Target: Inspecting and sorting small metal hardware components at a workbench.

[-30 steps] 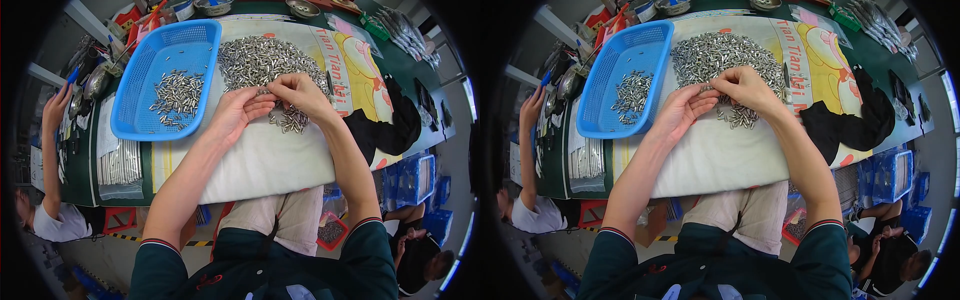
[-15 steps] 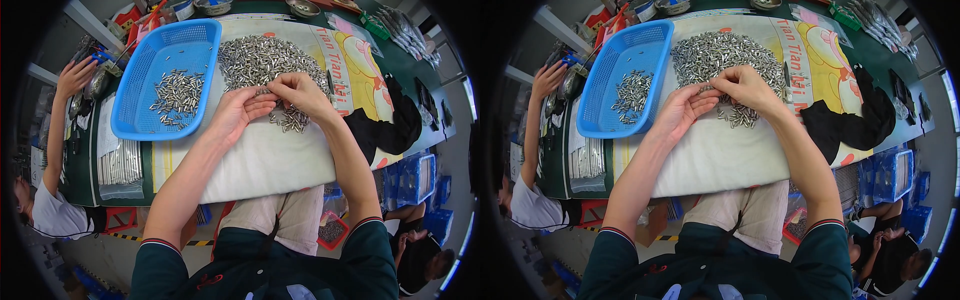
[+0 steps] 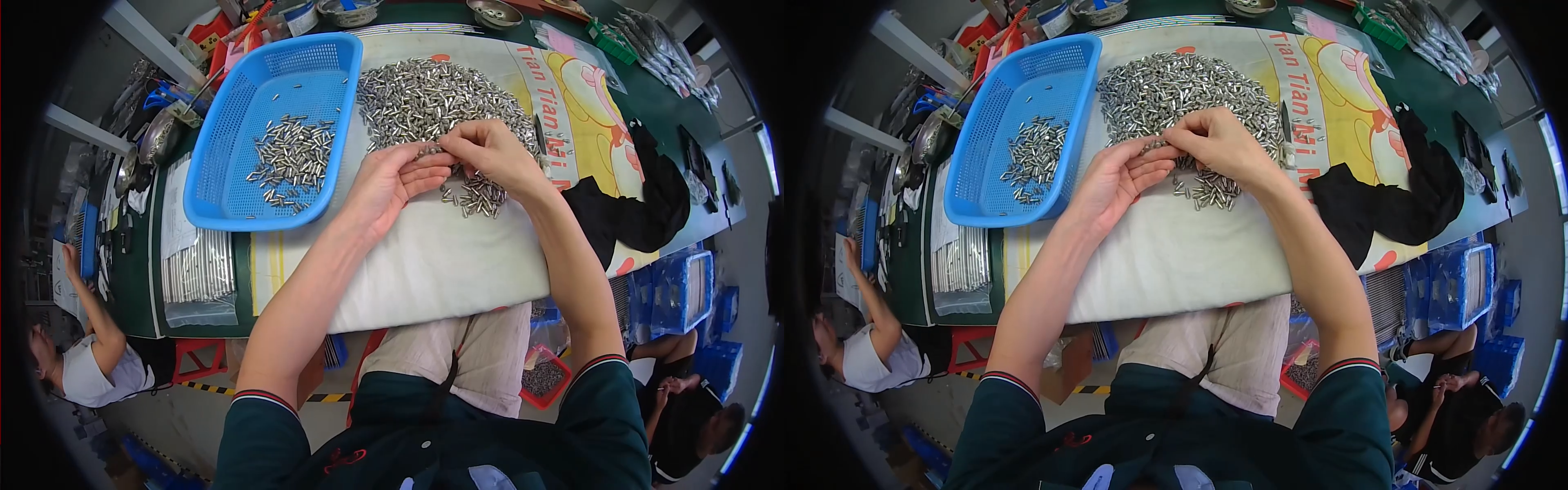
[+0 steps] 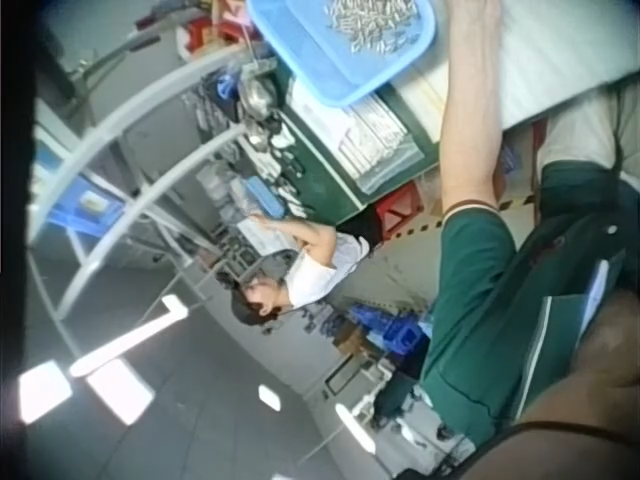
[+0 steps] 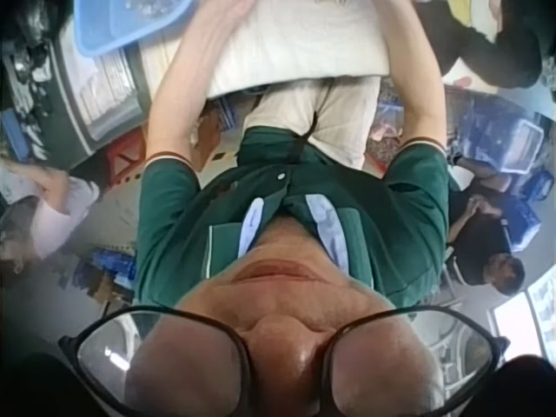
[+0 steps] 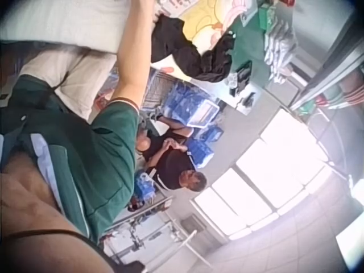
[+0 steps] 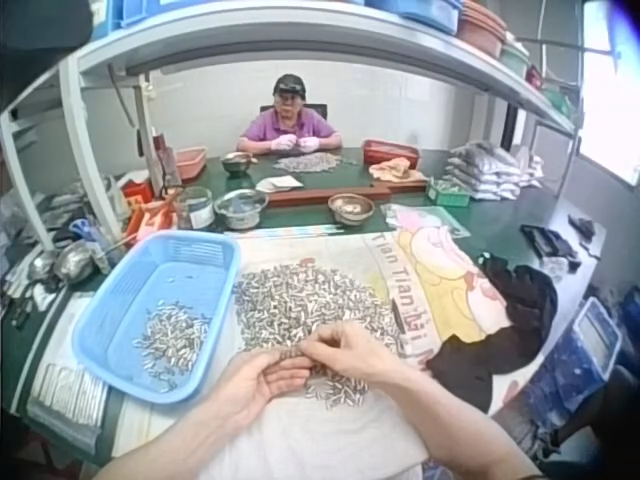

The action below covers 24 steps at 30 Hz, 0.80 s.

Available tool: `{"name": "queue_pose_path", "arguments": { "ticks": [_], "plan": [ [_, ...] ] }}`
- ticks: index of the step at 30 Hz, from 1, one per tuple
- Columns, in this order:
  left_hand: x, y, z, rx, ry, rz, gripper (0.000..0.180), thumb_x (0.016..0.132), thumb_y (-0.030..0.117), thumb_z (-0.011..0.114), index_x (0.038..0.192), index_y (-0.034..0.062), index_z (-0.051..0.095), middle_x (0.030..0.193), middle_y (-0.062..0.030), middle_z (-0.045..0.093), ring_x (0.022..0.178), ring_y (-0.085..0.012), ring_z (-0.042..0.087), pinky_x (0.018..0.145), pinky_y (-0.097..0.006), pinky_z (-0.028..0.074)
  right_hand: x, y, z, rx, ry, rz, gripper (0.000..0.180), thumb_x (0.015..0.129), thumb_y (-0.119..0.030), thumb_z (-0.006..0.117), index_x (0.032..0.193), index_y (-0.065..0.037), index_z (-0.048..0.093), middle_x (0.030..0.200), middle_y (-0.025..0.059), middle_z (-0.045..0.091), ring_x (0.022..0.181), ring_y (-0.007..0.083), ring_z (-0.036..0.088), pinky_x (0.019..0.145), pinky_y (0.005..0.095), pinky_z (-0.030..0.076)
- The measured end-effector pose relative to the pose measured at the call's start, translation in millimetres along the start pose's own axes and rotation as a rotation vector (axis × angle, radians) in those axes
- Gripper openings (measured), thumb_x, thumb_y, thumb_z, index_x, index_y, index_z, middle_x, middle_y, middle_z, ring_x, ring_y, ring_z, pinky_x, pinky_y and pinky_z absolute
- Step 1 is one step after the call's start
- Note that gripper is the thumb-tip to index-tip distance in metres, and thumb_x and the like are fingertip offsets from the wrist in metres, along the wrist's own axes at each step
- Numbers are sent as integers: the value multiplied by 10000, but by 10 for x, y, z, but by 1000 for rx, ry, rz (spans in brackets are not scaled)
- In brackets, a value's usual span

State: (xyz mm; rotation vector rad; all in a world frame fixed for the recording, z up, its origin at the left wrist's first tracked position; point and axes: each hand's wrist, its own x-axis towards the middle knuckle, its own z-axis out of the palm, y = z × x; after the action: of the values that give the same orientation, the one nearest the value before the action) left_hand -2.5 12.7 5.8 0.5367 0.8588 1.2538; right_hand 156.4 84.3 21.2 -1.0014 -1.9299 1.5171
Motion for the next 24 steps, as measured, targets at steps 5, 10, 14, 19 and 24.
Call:
{"name": "queue_pose_path", "arguments": {
  "ticks": [5, 10, 14, 19, 24],
  "plan": [
    [2, 3, -8, -1, 0, 2, 246, 904, 142, 436, 1000, -65, 528, 923, -196, 622, 796, -202, 642, 724, -272, 544, 2, 4, -3, -9, -2, 1, 241, 837, -206, 560, 735, 4, 619, 611, -19, 538, 531, 36, 441, 486, 196, 359],
    [2, -14, -36, 61, 3, 21, 252, 897, 153, 487, 1047, -47, 516, 936, -171, 620, 814, -186, 635, 733, -254, 543, -22, -22, -2, -11, -24, 4, 215, 821, -194, 570, 795, 11, 632, 644, -13, 555, 559, 36, 456, 498, 192, 363],
    [-8, -25, -10, 165, 49, 66, 210, 893, 154, 508, 1004, -20, 545, 889, -125, 628, 776, -149, 631, 696, -227, 536, -21, -14, 0, 2, -51, -30, 201, 806, -177, 578, 841, 14, 633, 675, -10, 567, 585, 37, 468, 508, 190, 369],
    [-17, -31, 10, 202, 70, 80, 190, 895, 152, 506, 987, -8, 554, 853, -106, 631, 755, -131, 627, 666, -214, 529, -24, -36, -1, -5, -49, -17, 186, 804, -172, 581, 810, 9, 626, 664, -15, 560, 587, 35, 468, 511, 190, 373],
    [-30, -24, 30, 239, 19, 84, 166, 888, 148, 518, 966, 4, 548, 825, -100, 632, 736, -124, 622, 649, -217, 524, -24, -30, 1, 22, -37, -36, 185, 784, -160, 590, 735, 15, 621, 626, -15, 556, 557, 41, 454, 493, 198, 363]
  ]
}}
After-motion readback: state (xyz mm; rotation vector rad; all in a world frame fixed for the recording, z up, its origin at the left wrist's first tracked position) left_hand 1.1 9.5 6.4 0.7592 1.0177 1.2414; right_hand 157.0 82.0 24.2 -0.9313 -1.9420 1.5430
